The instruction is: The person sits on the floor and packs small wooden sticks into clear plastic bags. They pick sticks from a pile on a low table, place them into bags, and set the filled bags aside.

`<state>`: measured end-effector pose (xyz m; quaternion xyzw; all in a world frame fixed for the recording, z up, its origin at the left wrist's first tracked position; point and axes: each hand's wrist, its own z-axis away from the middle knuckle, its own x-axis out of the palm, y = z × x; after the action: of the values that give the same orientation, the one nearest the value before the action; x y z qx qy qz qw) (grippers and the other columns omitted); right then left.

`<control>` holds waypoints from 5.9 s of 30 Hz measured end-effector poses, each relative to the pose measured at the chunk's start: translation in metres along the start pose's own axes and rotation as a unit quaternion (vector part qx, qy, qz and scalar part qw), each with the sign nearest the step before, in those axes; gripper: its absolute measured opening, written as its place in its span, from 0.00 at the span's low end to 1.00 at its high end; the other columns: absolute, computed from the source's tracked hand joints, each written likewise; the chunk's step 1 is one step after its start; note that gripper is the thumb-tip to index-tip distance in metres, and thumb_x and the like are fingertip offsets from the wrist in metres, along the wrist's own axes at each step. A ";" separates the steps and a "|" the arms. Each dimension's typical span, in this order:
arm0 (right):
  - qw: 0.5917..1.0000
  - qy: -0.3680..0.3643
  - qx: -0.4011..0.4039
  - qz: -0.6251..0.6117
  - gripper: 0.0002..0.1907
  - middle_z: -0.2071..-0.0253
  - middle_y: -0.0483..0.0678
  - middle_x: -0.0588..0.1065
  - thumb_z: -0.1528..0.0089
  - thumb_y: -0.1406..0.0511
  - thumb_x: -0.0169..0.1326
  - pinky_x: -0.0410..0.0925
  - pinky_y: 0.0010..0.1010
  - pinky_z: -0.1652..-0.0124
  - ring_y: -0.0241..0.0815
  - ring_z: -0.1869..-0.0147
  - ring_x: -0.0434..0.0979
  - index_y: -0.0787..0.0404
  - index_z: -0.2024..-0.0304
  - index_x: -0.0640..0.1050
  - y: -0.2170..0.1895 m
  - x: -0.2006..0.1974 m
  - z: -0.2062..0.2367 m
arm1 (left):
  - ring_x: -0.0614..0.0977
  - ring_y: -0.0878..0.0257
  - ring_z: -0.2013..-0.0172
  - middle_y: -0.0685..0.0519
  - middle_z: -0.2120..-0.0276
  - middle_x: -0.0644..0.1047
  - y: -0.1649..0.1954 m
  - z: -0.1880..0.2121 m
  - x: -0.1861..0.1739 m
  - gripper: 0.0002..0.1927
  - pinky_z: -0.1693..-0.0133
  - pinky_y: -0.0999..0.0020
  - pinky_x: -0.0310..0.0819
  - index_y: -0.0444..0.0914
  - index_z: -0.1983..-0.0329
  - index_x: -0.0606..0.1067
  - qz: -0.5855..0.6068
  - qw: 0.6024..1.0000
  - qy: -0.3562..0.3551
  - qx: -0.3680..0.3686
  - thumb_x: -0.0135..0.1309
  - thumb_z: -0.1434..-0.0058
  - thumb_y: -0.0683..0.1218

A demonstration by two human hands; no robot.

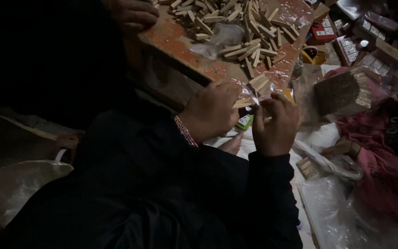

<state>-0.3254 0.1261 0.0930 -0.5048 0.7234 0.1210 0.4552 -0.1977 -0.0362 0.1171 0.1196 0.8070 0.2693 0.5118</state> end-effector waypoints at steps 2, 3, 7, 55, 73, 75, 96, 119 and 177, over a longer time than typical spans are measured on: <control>1.000 0.019 0.006 0.001 0.10 0.43 0.52 0.76 0.32 0.59 0.60 0.58 0.48 0.34 0.53 0.36 0.71 0.59 0.59 0.80 -0.001 0.000 0.000 | 0.80 0.49 0.57 0.42 0.59 0.77 0.002 0.000 0.000 0.21 0.61 0.54 0.80 0.30 0.49 0.73 0.007 0.999 -0.031 -0.010 0.57 0.44 0.45; 0.999 0.036 0.003 0.000 0.10 0.43 0.52 0.77 0.32 0.59 0.60 0.58 0.48 0.35 0.53 0.36 0.71 0.59 0.59 0.80 -0.003 0.001 0.001 | 0.81 0.49 0.57 0.42 0.59 0.77 0.003 0.000 0.001 0.20 0.60 0.54 0.80 0.30 0.51 0.74 0.004 1.000 -0.019 0.001 0.57 0.44 0.45; 0.998 0.065 -0.005 -0.003 0.08 0.44 0.51 0.77 0.32 0.61 0.60 0.59 0.46 0.36 0.52 0.36 0.72 0.58 0.60 0.80 -0.007 0.004 0.003 | 0.81 0.50 0.55 0.42 0.58 0.77 0.004 -0.001 0.010 0.14 0.60 0.56 0.81 0.31 0.56 0.75 -0.004 1.000 -0.016 0.010 0.56 0.40 0.45; 0.999 -0.008 -0.034 -0.027 0.26 0.39 0.49 0.75 0.45 0.66 0.62 0.52 0.57 0.28 0.49 0.31 0.72 0.54 0.43 0.76 -0.005 0.005 0.023 | 0.80 0.45 0.55 0.41 0.61 0.78 -0.004 -0.017 0.032 0.13 0.57 0.51 0.79 0.32 0.59 0.77 -0.016 0.998 0.050 0.040 0.57 0.42 0.47; 0.997 0.032 -0.064 -0.030 0.06 0.40 0.53 0.76 0.36 0.70 0.58 0.57 0.51 0.31 0.56 0.30 0.73 0.59 0.57 0.79 0.009 0.012 0.019 | 0.80 0.49 0.59 0.42 0.63 0.77 0.000 -0.022 0.040 0.11 0.60 0.55 0.80 0.31 0.62 0.76 -0.014 0.998 0.046 0.039 0.57 0.40 0.45; 0.997 0.014 -0.052 -0.059 0.05 0.38 0.54 0.75 0.35 0.70 0.57 0.58 0.51 0.31 0.58 0.28 0.70 0.59 0.56 0.79 0.010 0.011 0.019 | 0.81 0.48 0.59 0.42 0.64 0.78 0.000 -0.022 0.042 0.11 0.59 0.54 0.80 0.32 0.62 0.76 -0.016 0.995 0.079 0.054 0.58 0.40 0.46; 0.984 -0.071 -0.065 -0.147 0.03 0.36 0.59 0.74 0.36 0.71 0.55 0.62 0.49 0.33 0.57 0.30 0.73 0.64 0.60 0.75 0.015 0.009 -0.001 | 0.80 0.51 0.60 0.44 0.64 0.78 -0.010 -0.026 0.049 0.12 0.59 0.55 0.78 0.33 0.60 0.76 -0.040 0.992 0.071 0.092 0.56 0.36 0.48; 0.990 -0.088 -0.079 -0.082 0.07 0.34 0.59 0.71 0.39 0.68 0.59 0.57 0.54 0.33 0.60 0.29 0.68 0.60 0.58 0.78 0.022 0.005 -0.004 | 0.79 0.48 0.56 0.44 0.62 0.79 -0.017 -0.021 0.051 0.11 0.54 0.54 0.77 0.34 0.58 0.75 -0.025 0.987 0.093 0.129 0.59 0.36 0.47; 0.981 -0.147 -0.084 -0.091 0.09 0.32 0.54 0.70 0.38 0.66 0.58 0.55 0.57 0.32 0.55 0.28 0.69 0.58 0.55 0.79 0.029 0.004 -0.014 | 0.82 0.52 0.59 0.48 0.63 0.80 -0.013 -0.029 0.038 0.06 0.57 0.56 0.80 0.37 0.61 0.77 -0.042 0.991 0.043 0.121 0.55 0.35 0.45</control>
<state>-0.3579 0.1282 0.0898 -0.5815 0.5868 0.2125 0.5219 -0.2389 -0.0383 0.0903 0.1350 0.8591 0.1530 0.4693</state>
